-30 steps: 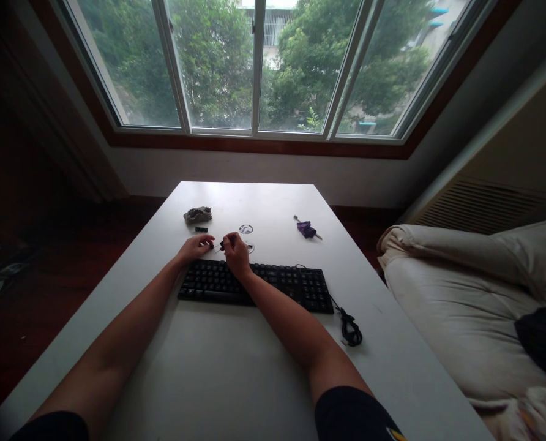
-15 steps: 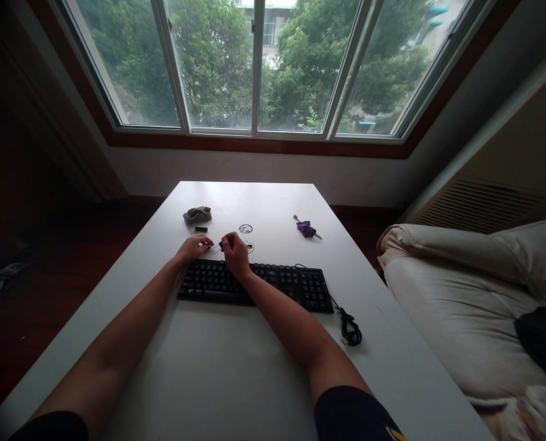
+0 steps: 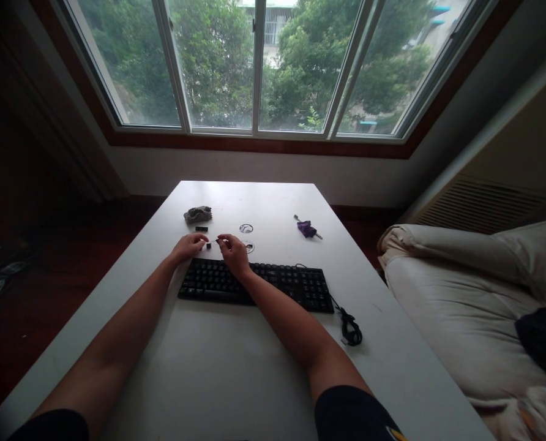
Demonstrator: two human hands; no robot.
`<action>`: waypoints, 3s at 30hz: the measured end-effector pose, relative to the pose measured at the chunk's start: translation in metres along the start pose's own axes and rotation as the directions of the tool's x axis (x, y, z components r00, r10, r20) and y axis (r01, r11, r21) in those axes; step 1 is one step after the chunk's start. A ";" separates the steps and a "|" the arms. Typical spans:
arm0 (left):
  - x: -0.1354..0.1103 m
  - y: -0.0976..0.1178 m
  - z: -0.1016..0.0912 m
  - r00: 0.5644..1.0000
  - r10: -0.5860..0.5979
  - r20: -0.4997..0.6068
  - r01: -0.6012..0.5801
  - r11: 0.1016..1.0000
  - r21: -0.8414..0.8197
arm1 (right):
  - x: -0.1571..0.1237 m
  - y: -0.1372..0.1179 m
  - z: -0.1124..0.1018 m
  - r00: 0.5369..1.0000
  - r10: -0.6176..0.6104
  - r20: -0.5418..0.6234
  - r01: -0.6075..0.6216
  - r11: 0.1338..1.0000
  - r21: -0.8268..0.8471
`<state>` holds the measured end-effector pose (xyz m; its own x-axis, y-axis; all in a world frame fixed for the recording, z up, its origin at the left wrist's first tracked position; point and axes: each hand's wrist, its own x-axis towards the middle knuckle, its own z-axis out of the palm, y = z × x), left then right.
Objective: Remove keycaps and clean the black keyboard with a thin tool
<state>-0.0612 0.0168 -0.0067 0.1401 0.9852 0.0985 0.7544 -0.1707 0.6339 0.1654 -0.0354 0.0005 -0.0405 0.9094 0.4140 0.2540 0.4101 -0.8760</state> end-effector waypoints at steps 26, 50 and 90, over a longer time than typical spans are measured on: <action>0.003 0.005 0.012 1.000 -0.005 -0.013 0.002 0.976 -0.218 | 0.002 0.004 0.002 0.997 -0.057 0.054 0.065 0.983 -0.172; 0.019 -0.011 0.030 0.995 0.096 -0.004 -0.095 0.974 -0.204 | 0.002 0.002 -0.001 0.997 -0.027 -0.077 0.020 0.995 -0.099; 0.028 -0.021 0.036 0.983 0.183 0.005 -0.182 0.971 0.155 | 0.002 0.005 0.000 0.997 -0.062 -0.036 0.059 0.996 -0.061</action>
<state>-0.0499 0.0478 -0.0446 0.2792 0.9373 0.2087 0.8065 -0.3469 0.4789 0.1664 -0.0320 -0.0029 -0.0217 0.8793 0.4757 0.3096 0.4583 -0.8331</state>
